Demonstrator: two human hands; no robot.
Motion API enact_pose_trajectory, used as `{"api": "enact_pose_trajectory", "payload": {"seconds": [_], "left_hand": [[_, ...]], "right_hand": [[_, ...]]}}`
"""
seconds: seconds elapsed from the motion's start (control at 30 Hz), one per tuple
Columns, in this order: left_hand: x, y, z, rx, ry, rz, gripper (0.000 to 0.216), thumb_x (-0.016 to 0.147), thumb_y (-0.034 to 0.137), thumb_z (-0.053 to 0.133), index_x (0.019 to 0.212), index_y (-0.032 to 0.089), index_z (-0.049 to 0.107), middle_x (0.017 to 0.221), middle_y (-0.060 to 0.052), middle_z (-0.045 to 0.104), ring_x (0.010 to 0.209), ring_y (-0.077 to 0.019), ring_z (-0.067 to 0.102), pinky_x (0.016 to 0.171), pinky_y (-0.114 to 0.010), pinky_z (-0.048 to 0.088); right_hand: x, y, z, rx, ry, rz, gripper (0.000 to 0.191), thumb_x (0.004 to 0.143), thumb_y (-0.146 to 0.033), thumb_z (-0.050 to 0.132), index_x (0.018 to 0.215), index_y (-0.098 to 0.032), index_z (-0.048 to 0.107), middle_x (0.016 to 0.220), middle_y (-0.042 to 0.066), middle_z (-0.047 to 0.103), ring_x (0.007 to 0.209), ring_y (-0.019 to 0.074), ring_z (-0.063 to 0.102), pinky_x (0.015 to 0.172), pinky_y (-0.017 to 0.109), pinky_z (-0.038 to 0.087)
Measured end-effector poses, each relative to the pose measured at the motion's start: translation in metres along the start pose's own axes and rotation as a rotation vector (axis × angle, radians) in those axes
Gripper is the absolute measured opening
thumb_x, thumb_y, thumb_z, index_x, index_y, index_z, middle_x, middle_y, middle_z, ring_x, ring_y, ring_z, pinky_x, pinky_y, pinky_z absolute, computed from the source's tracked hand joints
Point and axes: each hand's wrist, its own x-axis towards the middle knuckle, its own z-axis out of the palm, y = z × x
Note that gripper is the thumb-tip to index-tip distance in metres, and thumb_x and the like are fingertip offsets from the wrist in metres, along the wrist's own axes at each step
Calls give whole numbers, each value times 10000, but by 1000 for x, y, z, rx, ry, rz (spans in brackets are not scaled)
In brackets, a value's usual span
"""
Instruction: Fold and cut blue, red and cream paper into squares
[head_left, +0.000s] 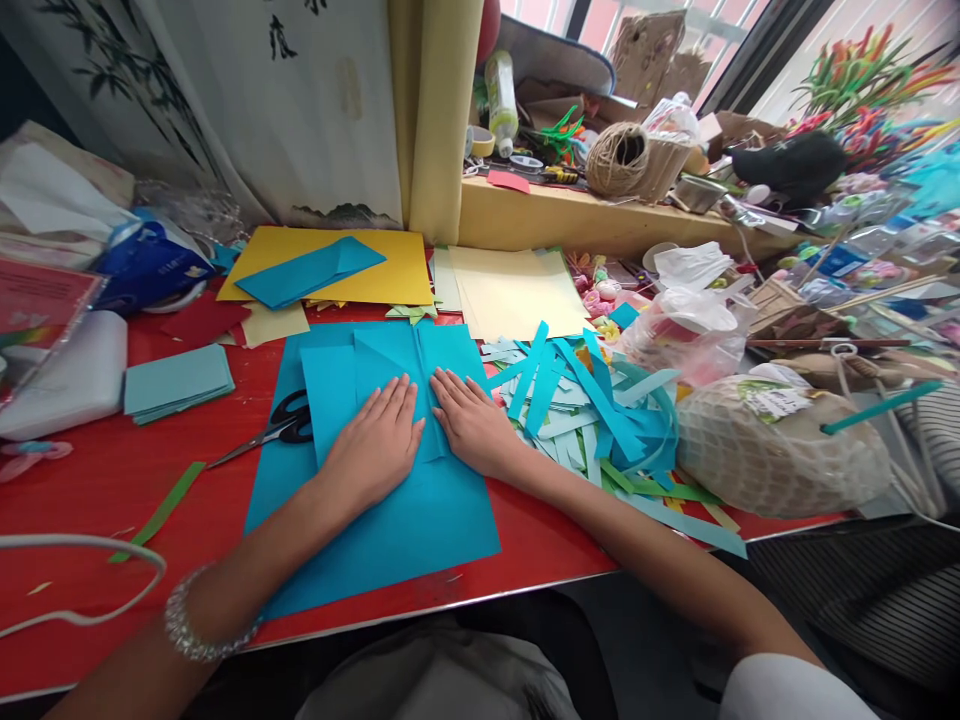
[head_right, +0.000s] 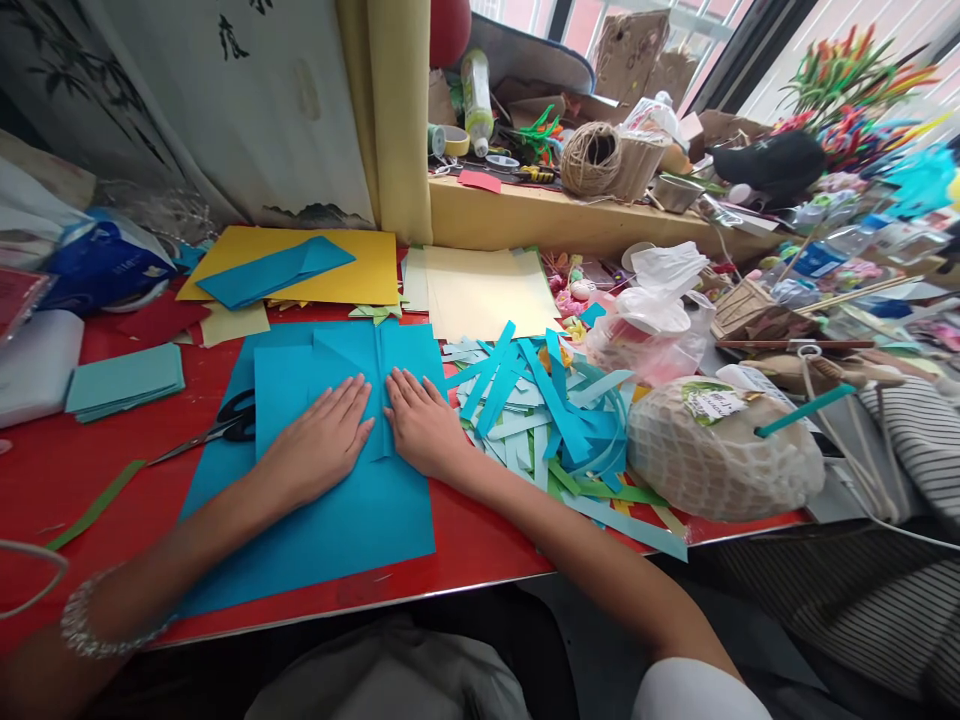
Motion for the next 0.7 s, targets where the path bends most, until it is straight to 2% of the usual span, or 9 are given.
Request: {"api": "enact_pose_trajectory", "payload": {"seconds": [0.3, 0.43, 0.57, 0.7], "left_hand": [[-3, 8, 4, 34, 45, -64, 588, 937, 343, 180, 1373, -20, 334, 1444, -203, 308, 1349, -287, 265, 1102, -433, 251], [-1, 3, 2, 61, 63, -40, 577, 942, 340, 181, 1377, -9, 328, 1447, -195, 309, 1354, -278, 256, 1107, -429, 239], [2, -3, -6, 70, 119, 5, 558, 950, 320, 178, 1391, -1, 298, 1473, -190, 250, 1375, -267, 191, 1119, -429, 203], [1, -3, -7, 22, 40, 33, 564, 950, 350, 179, 1396, 29, 304, 1470, -163, 268, 1367, -251, 222, 1111, -416, 242]], "right_hand": [[0, -2, 1, -7, 29, 21, 542, 974, -350, 137, 1430, -82, 256, 1497, 93, 186, 1393, 206, 133, 1141, 404, 155], [2, 1, -1, 37, 30, 18, 548, 975, -351, 150, 1423, -58, 267, 1492, 105, 209, 1390, 200, 150, 1144, 382, 158], [-1, 1, -6, 43, 55, -24, 550, 975, -354, 145, 1426, -59, 256, 1497, 98, 197, 1394, 188, 129, 1149, 375, 142], [-7, -1, -3, 17, 2, -41, 579, 970, -399, 137, 1430, -66, 246, 1496, 101, 193, 1394, 212, 123, 1143, 408, 152]]}}
